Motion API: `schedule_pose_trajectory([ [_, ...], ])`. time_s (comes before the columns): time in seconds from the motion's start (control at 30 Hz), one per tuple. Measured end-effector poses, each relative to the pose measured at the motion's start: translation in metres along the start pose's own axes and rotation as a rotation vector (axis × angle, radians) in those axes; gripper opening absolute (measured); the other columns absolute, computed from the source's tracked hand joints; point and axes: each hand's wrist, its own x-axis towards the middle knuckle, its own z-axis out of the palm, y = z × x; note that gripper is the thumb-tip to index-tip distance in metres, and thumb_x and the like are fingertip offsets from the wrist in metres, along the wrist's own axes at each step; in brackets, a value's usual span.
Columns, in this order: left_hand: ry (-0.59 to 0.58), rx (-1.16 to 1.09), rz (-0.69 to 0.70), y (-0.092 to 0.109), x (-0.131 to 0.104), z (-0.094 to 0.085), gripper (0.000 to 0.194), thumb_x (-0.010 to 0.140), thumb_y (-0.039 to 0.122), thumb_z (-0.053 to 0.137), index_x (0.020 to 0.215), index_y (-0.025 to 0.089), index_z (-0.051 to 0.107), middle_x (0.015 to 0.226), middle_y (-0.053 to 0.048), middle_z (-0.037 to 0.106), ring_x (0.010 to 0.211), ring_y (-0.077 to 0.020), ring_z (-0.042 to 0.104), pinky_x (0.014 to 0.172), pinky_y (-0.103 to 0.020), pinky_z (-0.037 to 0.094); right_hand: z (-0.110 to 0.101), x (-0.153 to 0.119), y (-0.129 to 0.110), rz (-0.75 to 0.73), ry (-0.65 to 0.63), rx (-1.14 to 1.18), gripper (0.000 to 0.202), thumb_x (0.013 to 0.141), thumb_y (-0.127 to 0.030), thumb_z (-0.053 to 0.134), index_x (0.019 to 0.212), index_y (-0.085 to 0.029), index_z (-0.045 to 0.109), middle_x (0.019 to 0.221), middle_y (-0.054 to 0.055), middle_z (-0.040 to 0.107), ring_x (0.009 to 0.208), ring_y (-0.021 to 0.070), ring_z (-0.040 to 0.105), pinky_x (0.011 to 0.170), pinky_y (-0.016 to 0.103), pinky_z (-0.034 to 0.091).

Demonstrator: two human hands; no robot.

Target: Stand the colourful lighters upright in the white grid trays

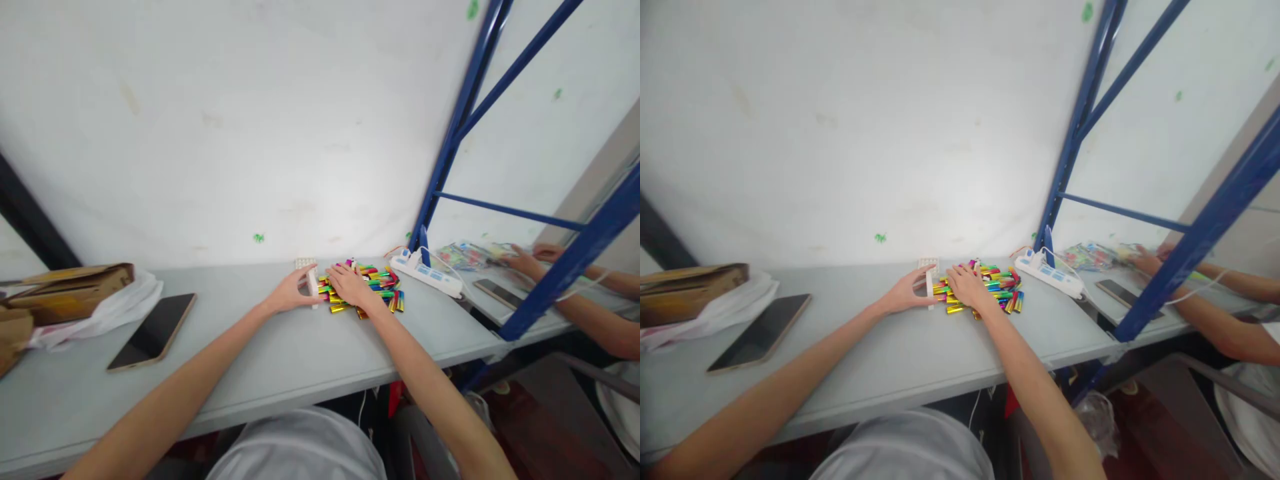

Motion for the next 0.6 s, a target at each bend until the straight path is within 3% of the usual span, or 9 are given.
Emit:
schedule_pose_trajectory([
  [0.23, 0.03, 0.011, 0.037, -0.01, 0.004, 0.003, 0.106, 0.064, 0.048, 0.096, 0.156, 0.025, 0.049, 0.161, -0.017, 0.047, 0.146, -0.0383, 0.049, 0.12, -0.054, 0.046, 0.011, 0.0, -0.028, -0.198, -0.086, -0.078, 0.046, 0.109, -0.033, 0.038, 0.15, -0.021, 0.055, 0.164, 0.015, 0.044, 0.15, 0.0336, 0.039, 0.122, 0.069, 0.023],
  [0.43, 0.005, 0.054, 0.007, -0.004, 0.002, -0.006, 0.101, 0.065, 0.048, 0.095, 0.152, 0.022, 0.051, 0.159, -0.019, 0.047, 0.143, -0.0376, 0.053, 0.119, -0.054, 0.047, 0.015, -0.003, -0.019, -0.177, -0.026, -0.123, 0.047, 0.112, -0.033, 0.027, 0.146, -0.022, 0.057, 0.159, 0.014, 0.05, 0.148, 0.0315, 0.042, 0.122, 0.07, 0.022],
  [0.6, 0.001, 0.058, -0.04, 0.003, -0.006, -0.021, 0.102, 0.064, 0.049, 0.094, 0.152, 0.021, 0.05, 0.16, -0.02, 0.046, 0.141, -0.0385, 0.054, 0.117, -0.055, 0.048, 0.017, -0.003, -0.016, -0.13, -0.003, -0.107, 0.046, 0.112, -0.035, 0.031, 0.149, -0.025, 0.055, 0.156, 0.013, 0.053, 0.147, 0.0287, 0.043, 0.124, 0.066, 0.021],
])
